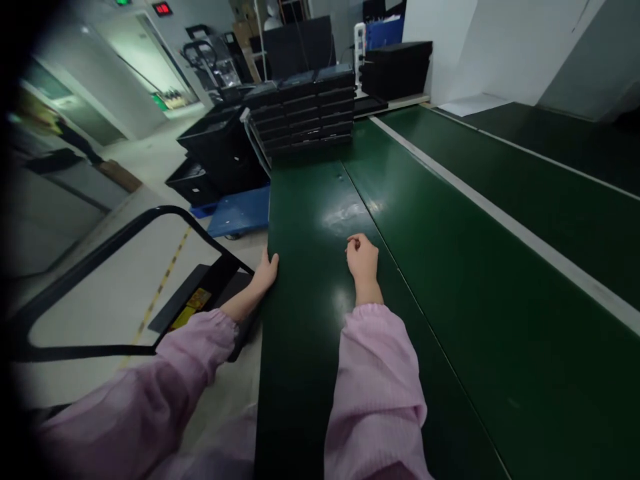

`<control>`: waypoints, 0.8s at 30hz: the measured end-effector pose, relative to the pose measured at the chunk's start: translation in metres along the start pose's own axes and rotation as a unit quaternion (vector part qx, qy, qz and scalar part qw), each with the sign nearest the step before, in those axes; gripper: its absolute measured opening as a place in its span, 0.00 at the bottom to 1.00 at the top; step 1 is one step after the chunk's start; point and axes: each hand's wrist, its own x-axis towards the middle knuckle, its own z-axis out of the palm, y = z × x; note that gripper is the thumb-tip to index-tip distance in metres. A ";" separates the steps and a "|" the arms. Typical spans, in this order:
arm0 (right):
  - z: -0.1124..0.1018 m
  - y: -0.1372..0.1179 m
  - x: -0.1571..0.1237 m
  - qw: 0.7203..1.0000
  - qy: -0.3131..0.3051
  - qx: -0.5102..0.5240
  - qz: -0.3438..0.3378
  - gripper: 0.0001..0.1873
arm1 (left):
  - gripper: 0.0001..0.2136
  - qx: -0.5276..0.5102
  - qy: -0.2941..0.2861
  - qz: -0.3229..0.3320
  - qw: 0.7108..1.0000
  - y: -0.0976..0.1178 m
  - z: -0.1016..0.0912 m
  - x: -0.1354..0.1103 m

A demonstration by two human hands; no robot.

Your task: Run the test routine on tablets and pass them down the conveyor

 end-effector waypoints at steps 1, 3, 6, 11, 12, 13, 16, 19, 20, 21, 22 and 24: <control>0.001 0.000 0.002 1.000 0.002 0.001 -0.002 0.14 | 0.25 -0.004 -0.002 -0.011 1.000 -0.004 0.000 -0.008; 0.004 0.001 0.006 1.000 0.006 0.000 -0.006 0.14 | 0.26 -0.016 -0.008 -0.026 1.000 -0.013 0.000 -0.022; 0.007 0.002 0.009 1.000 0.008 -0.005 -0.007 0.13 | 0.28 -0.046 -0.020 -0.029 0.998 -0.018 0.000 -0.028; 0.005 -0.003 0.007 1.000 0.020 -0.015 -0.010 0.15 | 0.23 -0.106 -0.031 0.005 0.994 -0.008 -0.005 0.011; 0.005 -0.004 0.007 1.000 0.025 -0.017 -0.009 0.15 | 0.22 -0.113 -0.031 0.012 0.993 -0.005 -0.006 0.024; 0.004 -0.006 0.007 0.999 0.030 -0.018 -0.007 0.16 | 0.21 -0.115 -0.030 0.017 0.993 -0.002 -0.008 0.037; 0.003 -0.009 0.014 0.998 0.055 -0.023 0.005 0.16 | 0.20 -0.102 -0.020 0.017 0.994 0.002 -0.011 0.082; 0.007 -0.009 0.034 0.995 0.093 -0.036 0.020 0.15 | 0.19 -0.081 -0.004 0.014 0.997 0.002 -0.007 0.127; 0.010 -0.010 0.045 0.993 0.106 -0.042 0.024 0.15 | 0.19 -0.075 0.000 0.013 0.997 0.001 -0.005 0.142; 0.015 -0.011 0.059 0.991 0.118 -0.048 0.028 0.15 | 0.19 -0.070 0.003 0.013 0.997 0.001 -0.002 0.157; 0.021 -0.012 0.075 0.990 0.128 -0.054 0.030 0.15 | 0.20 -0.065 0.005 0.014 0.998 0.000 0.000 0.172; 0.039 -0.016 0.115 0.988 0.139 -0.062 0.033 0.15 | 0.19 -0.055 0.008 0.018 0.998 -0.002 0.003 0.202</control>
